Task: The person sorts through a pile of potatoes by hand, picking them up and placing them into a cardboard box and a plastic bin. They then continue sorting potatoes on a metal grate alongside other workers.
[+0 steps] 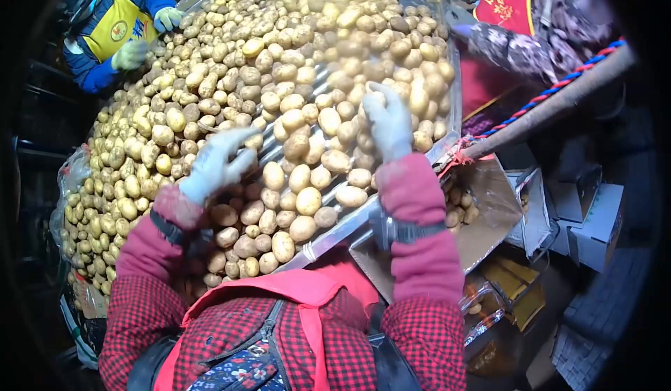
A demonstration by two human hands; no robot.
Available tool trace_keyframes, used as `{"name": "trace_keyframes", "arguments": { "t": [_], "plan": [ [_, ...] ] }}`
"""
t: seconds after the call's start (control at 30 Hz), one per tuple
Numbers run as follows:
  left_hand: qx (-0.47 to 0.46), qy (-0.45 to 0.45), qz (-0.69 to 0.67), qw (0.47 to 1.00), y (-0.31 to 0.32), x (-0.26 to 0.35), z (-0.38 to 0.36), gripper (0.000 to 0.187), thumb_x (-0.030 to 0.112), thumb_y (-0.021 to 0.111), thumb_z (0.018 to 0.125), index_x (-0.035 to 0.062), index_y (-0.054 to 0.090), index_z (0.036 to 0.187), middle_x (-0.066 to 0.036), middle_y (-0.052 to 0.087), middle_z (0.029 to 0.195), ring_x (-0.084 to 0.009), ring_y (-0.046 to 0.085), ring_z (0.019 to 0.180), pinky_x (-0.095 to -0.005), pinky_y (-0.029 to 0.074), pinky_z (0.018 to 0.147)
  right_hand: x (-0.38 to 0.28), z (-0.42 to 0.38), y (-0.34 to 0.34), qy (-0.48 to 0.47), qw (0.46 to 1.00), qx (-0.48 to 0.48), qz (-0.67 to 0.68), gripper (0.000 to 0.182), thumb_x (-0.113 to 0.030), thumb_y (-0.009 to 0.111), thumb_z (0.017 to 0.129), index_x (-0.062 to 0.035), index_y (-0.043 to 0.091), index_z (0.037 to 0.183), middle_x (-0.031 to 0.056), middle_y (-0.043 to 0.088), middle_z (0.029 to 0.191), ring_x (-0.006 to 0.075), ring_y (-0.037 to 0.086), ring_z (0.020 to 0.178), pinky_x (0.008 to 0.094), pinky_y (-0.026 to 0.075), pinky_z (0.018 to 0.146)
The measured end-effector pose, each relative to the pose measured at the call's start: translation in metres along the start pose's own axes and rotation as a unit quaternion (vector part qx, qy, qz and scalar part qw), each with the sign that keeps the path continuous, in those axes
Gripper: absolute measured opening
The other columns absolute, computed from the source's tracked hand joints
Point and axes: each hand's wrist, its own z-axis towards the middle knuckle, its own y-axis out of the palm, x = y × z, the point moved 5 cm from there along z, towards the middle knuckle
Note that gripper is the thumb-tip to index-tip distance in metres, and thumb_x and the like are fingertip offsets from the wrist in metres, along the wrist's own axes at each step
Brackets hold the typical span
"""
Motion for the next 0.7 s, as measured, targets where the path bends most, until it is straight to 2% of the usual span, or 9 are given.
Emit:
{"name": "trace_keyframes", "arguments": {
  "t": [0.07, 0.1, 0.17, 0.3, 0.4, 0.43, 0.47, 0.6, 0.7],
  "plan": [
    [0.068, 0.028, 0.046, 0.996, 0.003, -0.019, 0.034, 0.055, 0.032, 0.069, 0.094, 0.0133, 0.059, 0.144, -0.022, 0.068, 0.126, -0.0404, 0.064, 0.116, -0.0485, 0.051, 0.103, -0.023, -0.036, 0.021, 0.043, 0.970, -0.013, 0.238, 0.042, -0.029, 0.049, 0.111, 0.0003, 0.058, 0.141, 0.0103, 0.071, 0.113, 0.0120, 0.067, 0.096, 0.0271, 0.056, 0.085],
    [0.081, 0.042, 0.070, 0.993, 0.006, -0.026, 0.054, 0.060, 0.034, 0.068, 0.095, 0.0142, 0.054, 0.149, -0.022, 0.065, 0.134, -0.0404, 0.062, 0.122, -0.0492, 0.048, 0.107, -0.032, -0.052, 0.028, 0.021, 0.977, -0.053, 0.208, 0.048, -0.034, 0.045, 0.113, 0.0017, 0.055, 0.144, 0.0114, 0.071, 0.113, 0.0141, 0.068, 0.096, 0.0285, 0.057, 0.087],
    [0.059, 0.026, 0.122, 0.990, 0.015, -0.037, 0.098, 0.070, 0.033, 0.071, 0.094, 0.0154, 0.045, 0.157, -0.020, 0.056, 0.149, -0.0408, 0.054, 0.133, -0.0504, 0.044, 0.113, -0.021, -0.073, 0.049, 0.121, 0.936, -0.076, 0.323, 0.054, -0.041, 0.041, 0.114, 0.0012, 0.055, 0.143, 0.0130, 0.071, 0.114, 0.0188, 0.070, 0.099, 0.0310, 0.058, 0.089],
    [0.086, 0.080, 0.200, 0.973, 0.027, -0.033, 0.174, 0.073, 0.042, 0.070, 0.093, 0.0164, 0.046, 0.157, -0.020, 0.054, 0.149, -0.0411, 0.054, 0.133, -0.0506, 0.043, 0.112, 0.004, -0.087, 0.073, 0.202, 0.887, -0.132, 0.393, 0.058, -0.043, 0.049, 0.110, 0.0018, 0.050, 0.148, 0.0138, 0.071, 0.116, 0.0193, 0.070, 0.095, 0.0321, 0.060, 0.080],
    [-0.005, 0.047, 0.231, 0.972, 0.035, -0.025, 0.205, 0.065, 0.043, 0.070, 0.092, 0.0190, 0.052, 0.150, -0.018, 0.055, 0.146, -0.0408, 0.056, 0.129, -0.0509, 0.045, 0.109, 0.016, -0.081, 0.074, 0.210, 0.876, -0.173, 0.399, 0.064, -0.047, 0.047, 0.110, 0.0011, 0.046, 0.152, 0.0170, 0.069, 0.123, 0.0228, 0.070, 0.100, 0.0343, 0.061, 0.083],
    [-0.066, 0.017, 0.269, 0.961, 0.042, -0.025, 0.208, 0.062, 0.043, 0.070, 0.091, 0.0198, 0.054, 0.147, -0.018, 0.054, 0.144, -0.0414, 0.057, 0.126, -0.0516, 0.046, 0.107, 0.016, -0.082, 0.074, 0.207, 0.875, -0.188, 0.395, 0.065, -0.048, 0.046, 0.110, 0.0009, 0.045, 0.153, 0.0179, 0.069, 0.125, 0.0233, 0.070, 0.101, 0.0348, 0.061, 0.082],
    [-0.015, 0.043, 0.215, 0.976, 0.058, -0.043, 0.212, 0.048, 0.042, 0.069, 0.091, 0.0250, 0.060, 0.135, -0.014, 0.055, 0.129, -0.0386, 0.060, 0.118, -0.0547, 0.051, 0.094, 0.011, -0.080, 0.076, 0.219, 0.870, -0.176, 0.405, 0.065, -0.050, 0.045, 0.110, 0.0000, 0.046, 0.151, 0.0150, 0.069, 0.116, 0.0207, 0.070, 0.094, 0.0349, 0.061, 0.077],
    [0.042, 0.079, 0.171, 0.981, 0.050, -0.033, 0.172, 0.038, 0.037, 0.071, 0.091, 0.0204, 0.065, 0.125, -0.021, 0.053, 0.127, -0.0435, 0.060, 0.113, -0.0549, 0.053, 0.088, 0.021, -0.077, 0.072, 0.219, 0.843, -0.195, 0.450, 0.063, -0.048, 0.045, 0.110, -0.0013, 0.047, 0.152, 0.0183, 0.069, 0.124, 0.0227, 0.071, 0.097, 0.0350, 0.062, 0.080],
    [0.016, 0.066, 0.181, 0.981, 0.047, -0.033, 0.117, 0.043, 0.037, 0.069, 0.093, 0.0169, 0.064, 0.131, -0.025, 0.051, 0.136, -0.0456, 0.060, 0.110, -0.0535, 0.053, 0.090, 0.014, -0.079, 0.072, 0.193, 0.885, -0.162, 0.391, 0.060, -0.045, 0.043, 0.111, -0.0015, 0.049, 0.152, 0.0183, 0.068, 0.124, 0.0237, 0.072, 0.098, 0.0344, 0.063, 0.079]
  ]
}}
